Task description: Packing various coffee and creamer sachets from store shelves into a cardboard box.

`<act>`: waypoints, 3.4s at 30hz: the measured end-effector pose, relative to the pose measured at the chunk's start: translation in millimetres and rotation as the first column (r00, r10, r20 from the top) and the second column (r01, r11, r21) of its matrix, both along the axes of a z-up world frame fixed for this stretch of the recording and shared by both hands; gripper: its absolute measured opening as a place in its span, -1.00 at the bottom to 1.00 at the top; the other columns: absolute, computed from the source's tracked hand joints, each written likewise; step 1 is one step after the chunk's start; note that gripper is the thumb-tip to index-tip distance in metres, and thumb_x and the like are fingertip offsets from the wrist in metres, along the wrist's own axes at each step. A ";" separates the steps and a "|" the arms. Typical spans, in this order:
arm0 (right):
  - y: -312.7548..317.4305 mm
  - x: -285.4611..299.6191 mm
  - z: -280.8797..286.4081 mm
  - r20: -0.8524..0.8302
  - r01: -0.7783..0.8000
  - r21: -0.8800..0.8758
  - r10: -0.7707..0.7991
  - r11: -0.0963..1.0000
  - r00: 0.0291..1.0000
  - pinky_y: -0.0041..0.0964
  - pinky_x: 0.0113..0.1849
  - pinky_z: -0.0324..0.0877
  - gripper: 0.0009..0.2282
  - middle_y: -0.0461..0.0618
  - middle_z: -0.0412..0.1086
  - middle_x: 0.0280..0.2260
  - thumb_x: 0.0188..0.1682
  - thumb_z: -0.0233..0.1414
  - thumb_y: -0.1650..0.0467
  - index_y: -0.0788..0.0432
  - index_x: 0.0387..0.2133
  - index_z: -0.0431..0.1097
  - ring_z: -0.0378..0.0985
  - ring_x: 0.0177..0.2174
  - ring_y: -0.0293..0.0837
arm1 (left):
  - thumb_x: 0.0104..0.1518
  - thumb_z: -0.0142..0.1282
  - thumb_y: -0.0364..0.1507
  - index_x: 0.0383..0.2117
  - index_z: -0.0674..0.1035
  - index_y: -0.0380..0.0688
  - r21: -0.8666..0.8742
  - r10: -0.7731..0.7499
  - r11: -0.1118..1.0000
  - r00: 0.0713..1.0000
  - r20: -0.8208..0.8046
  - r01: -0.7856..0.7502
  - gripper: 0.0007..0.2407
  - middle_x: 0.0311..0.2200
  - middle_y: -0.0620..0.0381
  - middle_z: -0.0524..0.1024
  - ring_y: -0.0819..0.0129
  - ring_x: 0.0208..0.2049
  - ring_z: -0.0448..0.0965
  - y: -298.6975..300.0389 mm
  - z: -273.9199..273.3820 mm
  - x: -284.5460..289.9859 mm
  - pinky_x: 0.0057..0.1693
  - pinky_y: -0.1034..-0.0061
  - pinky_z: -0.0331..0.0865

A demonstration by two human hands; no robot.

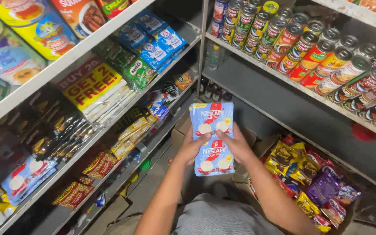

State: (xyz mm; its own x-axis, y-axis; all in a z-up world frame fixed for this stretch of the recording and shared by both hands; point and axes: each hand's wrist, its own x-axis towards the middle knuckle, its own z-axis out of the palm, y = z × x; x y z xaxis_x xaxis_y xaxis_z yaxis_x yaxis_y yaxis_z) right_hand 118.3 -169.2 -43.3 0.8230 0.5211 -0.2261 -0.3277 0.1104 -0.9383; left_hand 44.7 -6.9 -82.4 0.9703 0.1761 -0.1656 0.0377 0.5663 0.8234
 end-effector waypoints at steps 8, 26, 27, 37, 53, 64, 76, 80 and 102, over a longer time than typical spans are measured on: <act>-14.4 -21.1 -123.8 -0.102 0.199 -0.035 -0.201 0.979 0.974 -0.15 -0.11 0.50 -0.63 0.05 0.48 -0.12 0.00 0.16 0.38 0.21 0.03 0.26 0.54 -0.16 -0.16 | 0.10 0.23 -0.48 0.23 0.26 0.00 0.073 0.013 0.997 0.930 -0.368 0.015 -0.46 0.05 0.06 0.52 0.28 0.04 0.56 -18.0 -70.2 -13.2 0.10 0.29 0.50; -23.1 46.0 -315.1 -0.474 0.382 -0.053 -0.360 0.923 0.803 -0.04 -0.17 0.54 -0.71 0.06 0.49 -0.12 0.05 0.09 0.40 0.16 0.03 0.30 0.56 -0.18 -0.05 | 0.09 0.27 -0.29 0.21 0.40 -0.09 0.108 -0.203 0.940 0.783 -0.588 0.325 -0.48 0.05 0.07 0.57 0.32 0.06 0.55 4.4 -234.3 43.3 0.16 0.36 0.42; -13.0 65.8 -342.3 -0.441 0.410 -0.046 -0.387 0.911 0.810 -0.03 -0.15 0.53 -0.71 0.05 0.49 -0.11 0.06 0.10 0.38 0.15 0.03 0.30 0.56 -0.16 -0.05 | 0.12 0.25 -0.25 0.17 0.44 -0.14 0.198 -0.182 0.908 0.772 -0.610 0.370 -0.50 0.03 0.06 0.58 0.34 0.04 0.54 15.2 -263.0 62.3 0.15 0.37 0.42; 109.2 199.4 -582.4 -0.454 0.402 0.020 -0.350 0.915 0.820 -0.12 -0.11 0.50 -0.69 -0.04 0.47 -0.05 0.12 0.09 0.34 0.15 0.10 0.31 0.51 -0.11 -0.11 | 0.01 0.33 -0.33 0.19 0.36 -0.36 0.987 0.256 0.074 0.953 -0.160 0.146 -0.39 0.00 -0.45 0.44 -0.37 0.01 0.43 127.5 -414.3 196.3 0.07 0.11 0.35; 140.6 266.2 -671.4 0.121 0.290 -0.186 -0.271 0.939 0.955 -0.30 -0.32 0.47 -0.64 -0.05 0.42 -0.24 -0.07 0.15 0.59 0.22 0.01 0.29 0.48 -0.28 -0.24 | 0.19 0.13 -0.27 -0.20 0.56 -0.35 0.971 0.362 0.223 0.932 0.002 -0.089 -0.70 -0.20 -0.18 0.64 -0.05 -0.21 0.65 76.5 -633.6 202.4 -0.08 0.17 0.49; 106.5 221.2 -588.8 -0.232 0.077 -0.090 -0.096 0.993 0.968 -0.31 -0.28 0.40 -0.62 -0.09 0.38 -0.28 -0.02 0.19 0.39 0.15 0.04 0.27 0.44 -0.30 -0.23 | 0.20 0.14 -0.30 0.04 0.39 -0.54 0.996 0.476 0.049 0.875 -0.090 0.075 -0.54 -0.01 -0.41 0.50 -0.22 0.01 0.49 68.6 -661.8 180.6 0.15 -0.01 0.28; 67.9 105.0 -329.1 -0.560 0.152 0.146 -0.045 0.977 0.827 -0.24 0.21 0.04 -0.44 -0.04 0.22 0.29 0.08 -0.11 0.15 0.15 0.33 0.15 0.21 0.24 -0.14 | 0.27 -0.30 -0.26 0.46 0.08 -0.08 0.814 0.302 0.433 0.788 -0.536 0.388 -0.43 0.31 0.00 0.36 0.01 -0.09 0.59 -50.5 -445.8 140.9 0.04 0.23 0.42; 24.3 114.4 -273.4 -0.365 0.131 0.184 -0.056 0.974 0.929 -0.18 0.27 -0.05 -0.41 0.01 0.17 0.35 0.12 -0.15 0.14 0.38 0.26 0.20 0.10 0.32 -0.11 | 0.38 -0.30 -0.14 0.37 0.21 -0.16 0.459 0.314 0.859 0.942 -0.119 -0.228 -0.49 0.33 -0.06 0.28 0.17 0.36 0.26 -90.6 -347.6 160.1 0.40 0.36 0.11; 0.0 97.4 52.2 -0.087 -0.080 0.862 0.300 0.501 0.950 0.24 0.31 -0.30 -0.18 0.36 -0.14 0.42 0.06 -0.25 -0.02 0.39 0.40 -0.17 -0.19 0.39 0.30 | 0.48 -0.50 -0.13 0.28 0.40 -0.07 0.993 0.359 0.117 0.933 -0.032 -0.011 -0.53 0.28 -0.10 0.37 -0.03 0.36 0.29 0.8 -134.3 113.6 0.48 0.08 0.09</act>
